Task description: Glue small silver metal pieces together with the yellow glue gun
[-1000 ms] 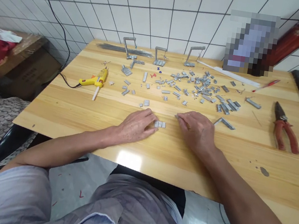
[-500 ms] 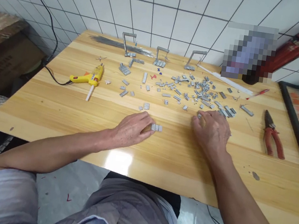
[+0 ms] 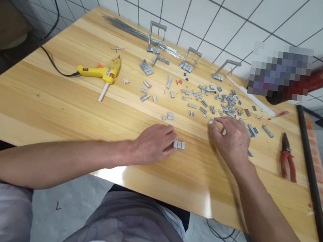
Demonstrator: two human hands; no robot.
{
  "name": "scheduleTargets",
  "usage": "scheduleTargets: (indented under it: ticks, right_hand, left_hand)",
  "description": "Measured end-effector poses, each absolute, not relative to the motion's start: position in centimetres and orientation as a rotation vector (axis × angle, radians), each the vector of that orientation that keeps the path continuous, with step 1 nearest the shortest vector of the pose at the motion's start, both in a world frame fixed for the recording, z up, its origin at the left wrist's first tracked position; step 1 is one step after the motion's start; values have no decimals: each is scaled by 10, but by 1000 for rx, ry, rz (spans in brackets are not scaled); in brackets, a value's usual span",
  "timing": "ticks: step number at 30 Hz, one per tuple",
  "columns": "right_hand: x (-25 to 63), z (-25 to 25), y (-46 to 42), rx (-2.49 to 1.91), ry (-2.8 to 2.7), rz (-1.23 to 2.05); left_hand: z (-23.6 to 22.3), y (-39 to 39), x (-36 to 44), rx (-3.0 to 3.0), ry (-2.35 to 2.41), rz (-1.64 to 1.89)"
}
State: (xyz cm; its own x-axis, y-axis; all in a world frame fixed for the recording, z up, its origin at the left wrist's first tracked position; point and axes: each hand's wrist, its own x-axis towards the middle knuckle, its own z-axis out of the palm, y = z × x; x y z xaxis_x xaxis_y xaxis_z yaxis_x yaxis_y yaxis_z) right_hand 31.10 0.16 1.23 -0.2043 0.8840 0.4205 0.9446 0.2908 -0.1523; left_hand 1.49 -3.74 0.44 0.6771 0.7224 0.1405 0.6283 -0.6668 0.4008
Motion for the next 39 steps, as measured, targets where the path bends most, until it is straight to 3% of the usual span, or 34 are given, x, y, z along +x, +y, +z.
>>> scheduleTargets:
  ticks: [9, 17, 23, 39]
  right_hand:
    - [302, 17, 12, -1675, -2142, -152]
    - [263, 28, -52, -1617, -1844, 624]
    - [268, 13, -76, -1557, -2072, 401]
    - [276, 11, -73, -1521, -2067, 506]
  left_hand:
    - [0, -35, 17, 2596, 1016, 452]
    - [-1, -35, 16, 2607, 1015, 457]
    - [-2, -34, 16, 2610, 1020, 478]
    - [-1, -33, 15, 2609, 1035, 448]
